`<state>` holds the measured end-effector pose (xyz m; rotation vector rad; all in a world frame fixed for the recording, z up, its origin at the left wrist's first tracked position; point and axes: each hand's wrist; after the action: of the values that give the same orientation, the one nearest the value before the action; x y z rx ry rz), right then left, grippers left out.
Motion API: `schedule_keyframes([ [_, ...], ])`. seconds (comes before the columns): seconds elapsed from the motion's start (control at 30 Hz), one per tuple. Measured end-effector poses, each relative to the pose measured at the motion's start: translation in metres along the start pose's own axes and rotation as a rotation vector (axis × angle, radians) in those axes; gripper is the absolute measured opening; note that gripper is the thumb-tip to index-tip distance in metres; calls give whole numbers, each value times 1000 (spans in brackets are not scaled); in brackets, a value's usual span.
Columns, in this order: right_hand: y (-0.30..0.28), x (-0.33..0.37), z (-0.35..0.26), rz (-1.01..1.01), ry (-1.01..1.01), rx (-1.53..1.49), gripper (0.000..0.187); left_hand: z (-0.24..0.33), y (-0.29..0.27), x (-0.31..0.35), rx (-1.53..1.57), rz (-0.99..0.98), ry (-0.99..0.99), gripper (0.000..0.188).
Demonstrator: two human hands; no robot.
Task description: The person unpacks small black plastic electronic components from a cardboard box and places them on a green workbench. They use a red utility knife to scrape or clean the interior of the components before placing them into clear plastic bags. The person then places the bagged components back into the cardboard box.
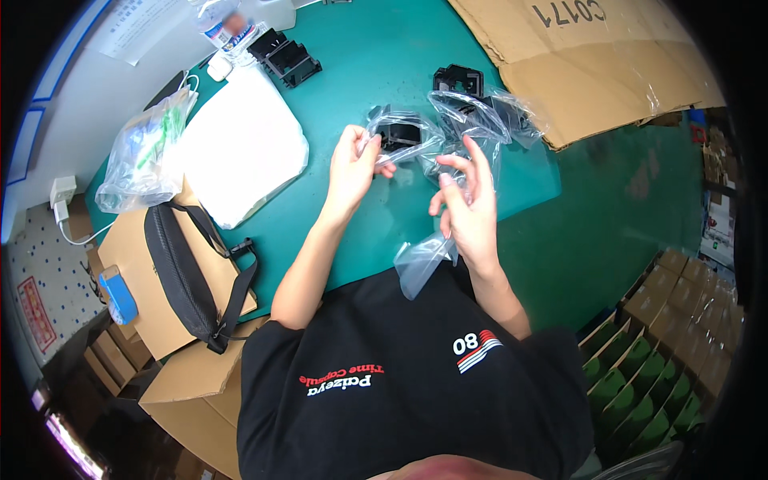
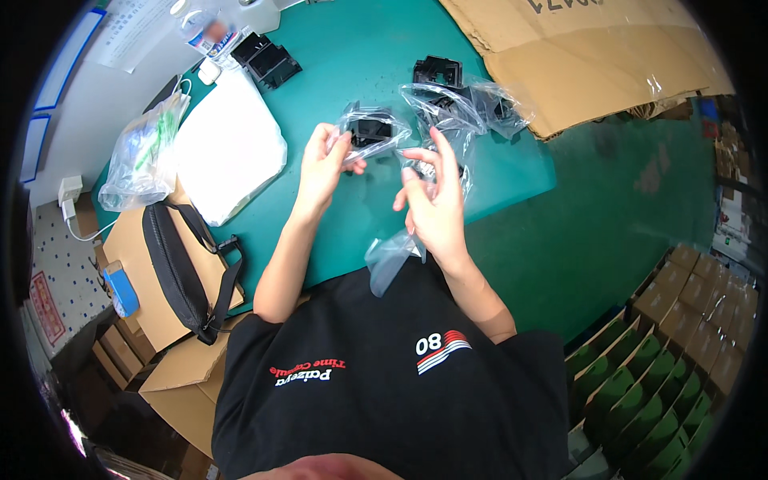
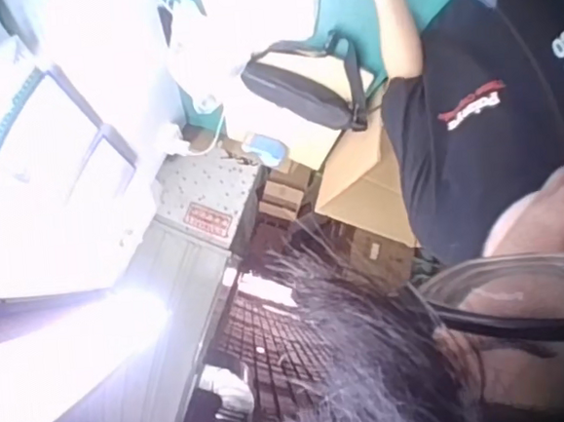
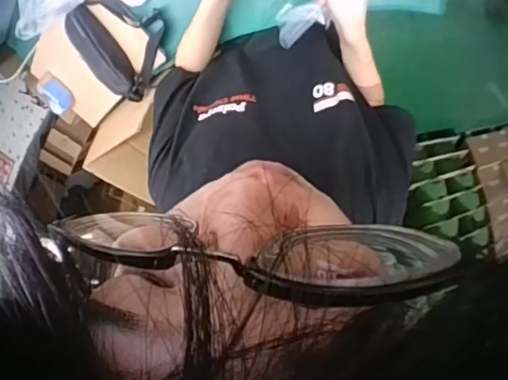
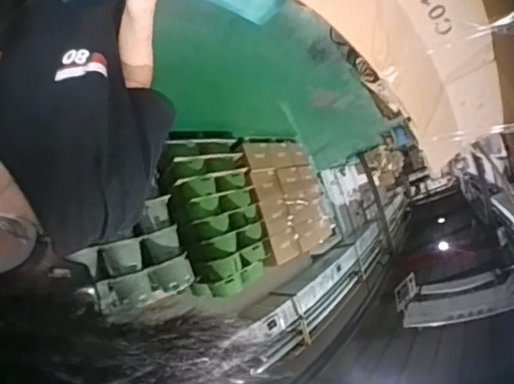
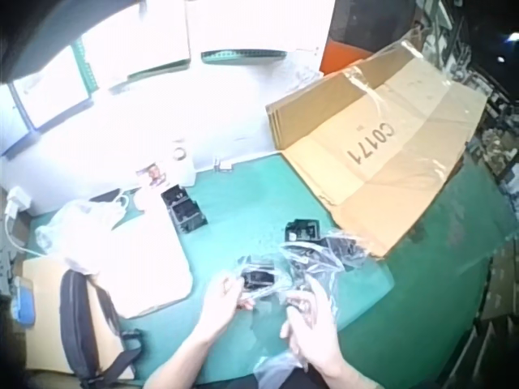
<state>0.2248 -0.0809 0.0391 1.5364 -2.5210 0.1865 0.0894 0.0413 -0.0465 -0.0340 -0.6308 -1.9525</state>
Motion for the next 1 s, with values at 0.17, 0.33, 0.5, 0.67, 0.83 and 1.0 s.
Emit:
schedule_keyframes([
  [0.17, -1, -4, 6, -100, 4, -291, 41, -10, 5, -7, -25, -242, -99, 23],
  [0.33, 6, -13, 8, -183, 20, -314, 47, 19, 0, 37, -472, -73, 110, 36],
  [0.5, 18, -20, 15, -253, -45, -345, 49, 43, -38, 96, -170, -365, -170, 59],
  [0.67, 49, -18, 16, -303, -66, -170, 50, 48, -32, 123, -430, -279, -18, 36],
  [0.83, 47, -17, 27, -382, -40, 82, 35, 52, -46, 125, -460, -53, -25, 13],
  [1.0, 45, -22, 34, -612, 88, 94, 33, 49, -55, 115, -592, 64, 455, 18],
])
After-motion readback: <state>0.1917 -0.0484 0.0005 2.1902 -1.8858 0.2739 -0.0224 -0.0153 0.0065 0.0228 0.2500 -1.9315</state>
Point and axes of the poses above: each hand's wrist, its own x-axis away from the middle knuckle, its own y-axis out of the palm, z = x × y, and after that the axes turned 7 degrees about x, right-handed
